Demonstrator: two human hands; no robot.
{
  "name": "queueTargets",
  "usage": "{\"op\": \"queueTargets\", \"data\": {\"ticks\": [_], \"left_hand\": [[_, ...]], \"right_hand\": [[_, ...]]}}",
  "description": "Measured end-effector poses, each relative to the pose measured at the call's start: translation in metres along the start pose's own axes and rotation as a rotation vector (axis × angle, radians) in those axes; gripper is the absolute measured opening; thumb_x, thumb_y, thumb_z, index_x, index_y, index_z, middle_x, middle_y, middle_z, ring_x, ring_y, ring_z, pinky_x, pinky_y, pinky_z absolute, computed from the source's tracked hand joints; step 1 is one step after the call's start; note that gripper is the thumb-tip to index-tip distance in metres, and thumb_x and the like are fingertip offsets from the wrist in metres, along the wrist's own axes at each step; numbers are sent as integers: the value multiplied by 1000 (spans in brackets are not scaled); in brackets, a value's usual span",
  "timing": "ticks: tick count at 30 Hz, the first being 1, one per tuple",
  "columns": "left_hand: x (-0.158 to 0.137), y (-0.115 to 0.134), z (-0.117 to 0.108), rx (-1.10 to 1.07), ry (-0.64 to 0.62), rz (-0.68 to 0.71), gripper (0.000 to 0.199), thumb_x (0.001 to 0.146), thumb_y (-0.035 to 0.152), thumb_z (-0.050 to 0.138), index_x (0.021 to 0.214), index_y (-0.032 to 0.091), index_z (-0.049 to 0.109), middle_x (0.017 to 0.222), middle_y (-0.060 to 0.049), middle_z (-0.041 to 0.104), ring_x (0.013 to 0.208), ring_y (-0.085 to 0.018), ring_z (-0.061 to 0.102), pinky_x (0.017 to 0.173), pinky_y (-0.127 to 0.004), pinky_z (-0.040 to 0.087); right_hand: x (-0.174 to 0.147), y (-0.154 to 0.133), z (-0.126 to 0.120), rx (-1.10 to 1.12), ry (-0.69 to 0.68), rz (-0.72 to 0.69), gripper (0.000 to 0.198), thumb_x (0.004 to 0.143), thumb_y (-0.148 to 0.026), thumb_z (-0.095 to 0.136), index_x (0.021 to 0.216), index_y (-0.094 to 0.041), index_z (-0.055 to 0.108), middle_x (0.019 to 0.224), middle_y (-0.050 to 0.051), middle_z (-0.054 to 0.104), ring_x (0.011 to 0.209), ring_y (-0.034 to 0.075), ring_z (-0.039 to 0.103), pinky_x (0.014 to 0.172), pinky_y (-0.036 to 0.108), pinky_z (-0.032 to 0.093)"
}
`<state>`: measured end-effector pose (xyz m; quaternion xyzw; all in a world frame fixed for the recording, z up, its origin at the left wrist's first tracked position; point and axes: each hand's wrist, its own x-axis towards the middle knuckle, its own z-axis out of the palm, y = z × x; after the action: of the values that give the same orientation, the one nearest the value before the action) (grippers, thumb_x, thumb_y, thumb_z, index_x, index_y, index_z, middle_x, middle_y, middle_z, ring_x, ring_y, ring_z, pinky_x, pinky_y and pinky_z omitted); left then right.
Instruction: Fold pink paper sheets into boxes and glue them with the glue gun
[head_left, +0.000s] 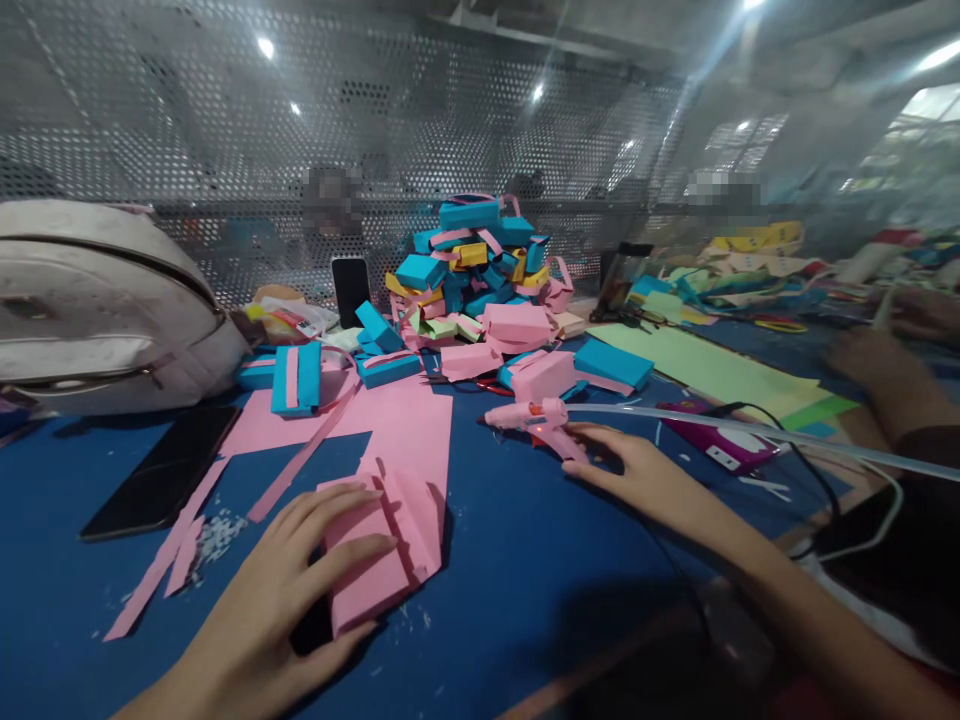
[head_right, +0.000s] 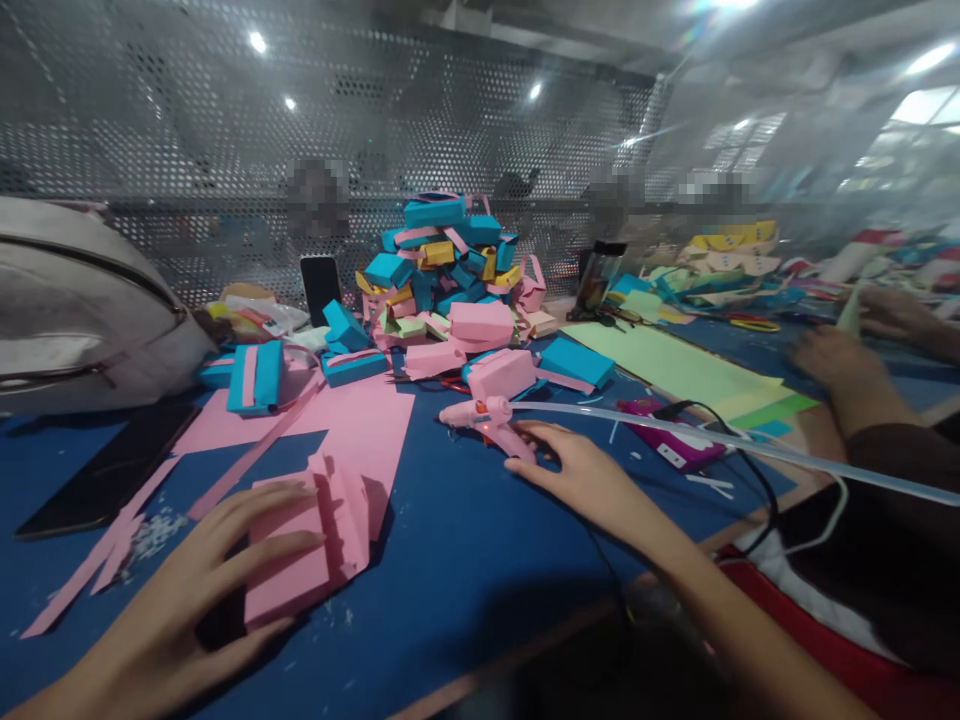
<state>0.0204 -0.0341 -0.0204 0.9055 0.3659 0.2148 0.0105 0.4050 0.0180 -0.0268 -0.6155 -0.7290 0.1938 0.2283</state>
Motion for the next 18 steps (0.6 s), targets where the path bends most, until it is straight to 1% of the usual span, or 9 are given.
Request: {"op": "queueTargets", "data": {"ticks": [2, 5, 7, 9, 12, 14, 15, 16, 18], "left_hand": [[0, -1, 1, 7, -5, -5, 42, 84, 20, 57, 124, 30, 52, 145, -5, 41, 134, -29, 35, 102, -50, 42], [1, -1, 0, 8, -1, -11, 41, 84, 21, 58, 124, 30, 52, 145, -5, 41, 134, -29, 36, 103, -49, 42], [2, -1, 0, 12, 5, -16, 40, 84, 22, 58, 123, 30, 53, 145, -3, 42, 134, -29, 36, 103, -47, 43], [4, -1, 0, 17, 5, -19, 40, 84, 23, 58, 123, 31, 53, 145, -2, 43, 134, -28, 37, 103, -46, 42], [5, -2, 0, 15, -2, -22, 40, 85, 26, 58, 124, 31, 53, 145, -2, 42, 135, -27, 36, 104, -44, 41], [5, -3, 2, 6, -4, -25, 40, 84, 26, 59, 124, 31, 53, 146, -2, 41, 134, -27, 36, 105, -44, 41], [5, -4, 2, 0, -4, -28, 40, 84, 26, 59, 123, 31, 54, 146, -2, 41, 134, -28, 36, 104, -45, 41], [5, -4, 3, -6, -4, -30, 39, 84, 26, 59, 122, 31, 54, 146, -2, 41, 134, -28, 37, 104, -45, 41], [4, -5, 4, -14, -4, -34, 39, 83, 25, 60, 122, 31, 55, 145, -2, 42, 133, -29, 38, 104, -47, 41]], "right_hand": [[15, -4, 3, 52, -66, -12, 55, 81, -58, 58, 115, -16, 65, 118, 11, 66, 103, 30, 61, 87, 39, 47], [28, -9, 5, 168, -198, 15, 56, 82, -60, 55, 108, -12, 68, 97, 10, 70, 81, 26, 64, 71, 35, 49], [28, -14, 4, 244, -227, 25, 56, 85, -59, 51, 110, -12, 67, 96, 10, 69, 78, 24, 62, 67, 32, 49], [20, -21, 1, 286, -236, 15, 53, 86, -58, 51, 112, -15, 67, 97, 9, 68, 81, 23, 61, 66, 30, 48], [1, -37, -6, 317, -317, 22, 51, 86, -57, 51, 109, -14, 67, 89, 8, 66, 74, 19, 59, 60, 26, 46], [-12, -49, -8, 342, -436, -27, 50, 88, -57, 49, 102, -13, 68, 78, 5, 62, 64, 16, 55, 54, 24, 43], [-17, -54, -8, 328, -461, -62, 47, 89, -56, 49, 99, -14, 68, 74, 4, 61, 62, 15, 53, 53, 24, 43], [-21, -60, -7, 308, -467, -96, 44, 89, -54, 50, 96, -15, 69, 73, 3, 60, 62, 14, 53, 53, 23, 42], [-26, -70, -4, 273, -459, -155, 36, 90, -50, 52, 94, -18, 69, 79, 3, 64, 67, 14, 56, 57, 23, 45]]}}
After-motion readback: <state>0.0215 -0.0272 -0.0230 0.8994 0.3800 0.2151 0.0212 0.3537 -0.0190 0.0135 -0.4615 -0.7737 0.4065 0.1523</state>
